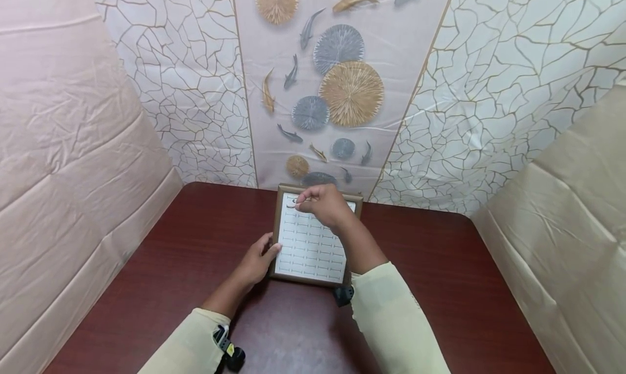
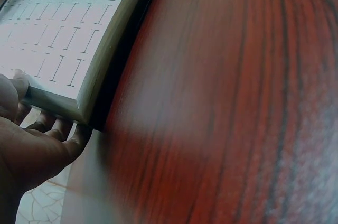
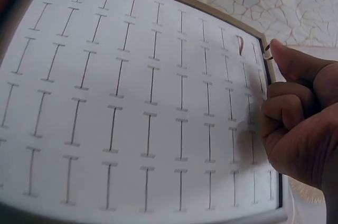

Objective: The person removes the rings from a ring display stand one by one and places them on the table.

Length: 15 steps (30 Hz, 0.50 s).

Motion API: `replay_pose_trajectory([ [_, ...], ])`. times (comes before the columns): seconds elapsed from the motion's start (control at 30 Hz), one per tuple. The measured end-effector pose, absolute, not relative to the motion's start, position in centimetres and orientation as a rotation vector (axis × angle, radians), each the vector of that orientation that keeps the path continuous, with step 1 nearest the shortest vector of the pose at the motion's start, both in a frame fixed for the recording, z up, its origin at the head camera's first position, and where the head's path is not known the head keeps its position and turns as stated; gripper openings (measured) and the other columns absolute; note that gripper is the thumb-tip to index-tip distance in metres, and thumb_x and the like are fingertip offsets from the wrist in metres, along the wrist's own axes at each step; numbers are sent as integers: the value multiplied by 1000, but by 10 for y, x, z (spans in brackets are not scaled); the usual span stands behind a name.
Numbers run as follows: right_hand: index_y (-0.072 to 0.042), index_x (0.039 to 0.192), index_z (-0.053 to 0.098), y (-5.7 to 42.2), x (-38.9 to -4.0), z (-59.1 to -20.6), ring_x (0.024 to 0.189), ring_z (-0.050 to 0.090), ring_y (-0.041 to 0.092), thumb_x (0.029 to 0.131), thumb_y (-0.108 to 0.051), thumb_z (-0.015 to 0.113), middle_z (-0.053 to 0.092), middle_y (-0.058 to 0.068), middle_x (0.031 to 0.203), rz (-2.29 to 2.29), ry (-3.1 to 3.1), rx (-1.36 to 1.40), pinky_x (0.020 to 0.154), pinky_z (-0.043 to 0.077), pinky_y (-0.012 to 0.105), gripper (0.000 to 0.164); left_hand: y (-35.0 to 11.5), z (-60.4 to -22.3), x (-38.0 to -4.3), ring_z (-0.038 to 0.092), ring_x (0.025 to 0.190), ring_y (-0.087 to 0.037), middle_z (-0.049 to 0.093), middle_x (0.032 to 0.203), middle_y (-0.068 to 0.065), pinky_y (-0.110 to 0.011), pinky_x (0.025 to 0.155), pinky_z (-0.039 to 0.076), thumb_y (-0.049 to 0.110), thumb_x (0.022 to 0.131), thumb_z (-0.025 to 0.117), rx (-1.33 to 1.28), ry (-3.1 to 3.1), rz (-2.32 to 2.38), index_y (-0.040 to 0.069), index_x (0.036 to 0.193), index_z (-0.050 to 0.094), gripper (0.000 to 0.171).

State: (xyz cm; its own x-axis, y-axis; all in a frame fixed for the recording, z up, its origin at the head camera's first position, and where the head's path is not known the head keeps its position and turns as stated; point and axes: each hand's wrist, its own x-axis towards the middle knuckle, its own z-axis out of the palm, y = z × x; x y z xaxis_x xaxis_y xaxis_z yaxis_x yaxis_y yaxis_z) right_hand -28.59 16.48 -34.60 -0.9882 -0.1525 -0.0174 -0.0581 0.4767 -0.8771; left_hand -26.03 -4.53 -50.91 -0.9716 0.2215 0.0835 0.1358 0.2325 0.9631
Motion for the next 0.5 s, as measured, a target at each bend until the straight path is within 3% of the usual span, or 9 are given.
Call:
replay_pose_trajectory([
  [0.13, -2, 107, 78, 179, -280, -351, 47, 33, 7, 98, -11, 80, 41, -10, 57, -1648, 2546, -170, 48, 31, 24, 13, -45, -510, -260, 65, 106, -22, 69, 119, -16, -37, 96, 52, 21, 113, 61, 352, 2413, 1886, 2, 149, 59, 40],
  [0.5, 7, 110, 75, 215, -266, -368, 45, 27, 7, 97, -1, 77, 37, -10, 54, -1827, 2431, -229, 47, 26, 24, 16, -44, -511, -259, 64, 100, -17, 69, 115, -15, -30, 91, 52, 19, 113, 61, 364, 2396, 1921, 1, 147, 60, 38],
])
